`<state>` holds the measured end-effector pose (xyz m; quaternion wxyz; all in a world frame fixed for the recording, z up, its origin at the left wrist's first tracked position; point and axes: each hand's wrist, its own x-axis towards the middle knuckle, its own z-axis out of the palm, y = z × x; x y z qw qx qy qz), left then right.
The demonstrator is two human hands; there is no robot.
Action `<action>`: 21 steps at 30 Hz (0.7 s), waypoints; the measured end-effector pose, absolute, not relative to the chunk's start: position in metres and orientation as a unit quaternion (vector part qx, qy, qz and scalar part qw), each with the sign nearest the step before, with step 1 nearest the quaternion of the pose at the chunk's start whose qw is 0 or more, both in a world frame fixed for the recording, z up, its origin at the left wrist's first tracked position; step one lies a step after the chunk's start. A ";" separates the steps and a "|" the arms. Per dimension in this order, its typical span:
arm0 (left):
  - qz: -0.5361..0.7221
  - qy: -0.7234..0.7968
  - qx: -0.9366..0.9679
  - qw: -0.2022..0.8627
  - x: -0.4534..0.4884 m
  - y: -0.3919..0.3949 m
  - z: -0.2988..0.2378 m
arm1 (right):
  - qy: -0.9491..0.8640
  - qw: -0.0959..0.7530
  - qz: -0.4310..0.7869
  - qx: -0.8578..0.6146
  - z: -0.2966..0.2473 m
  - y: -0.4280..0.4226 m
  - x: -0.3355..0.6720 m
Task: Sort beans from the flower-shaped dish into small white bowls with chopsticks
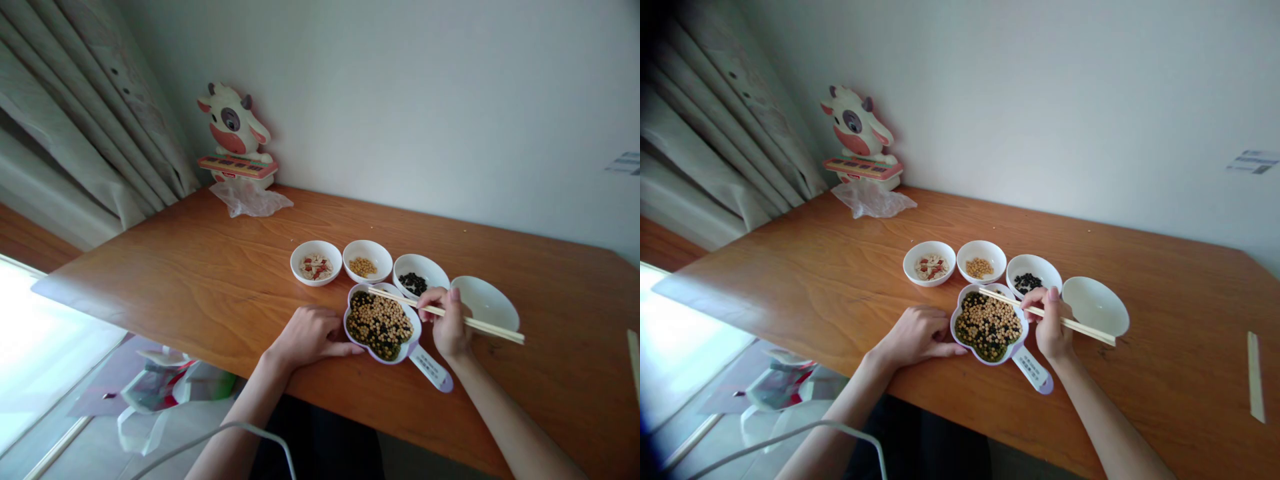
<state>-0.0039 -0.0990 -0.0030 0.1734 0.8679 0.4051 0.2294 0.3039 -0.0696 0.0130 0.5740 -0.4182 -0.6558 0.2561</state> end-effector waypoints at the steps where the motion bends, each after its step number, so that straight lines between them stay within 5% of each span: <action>1: 0.229 0.406 0.867 0.174 -0.004 -0.099 -0.003 | -0.658 0.565 0.262 -0.422 0.012 -0.072 0.304; 21: 0.202 0.412 0.875 0.152 -0.006 -0.102 -0.004 | -0.666 0.511 0.337 -0.426 0.035 -0.094 0.285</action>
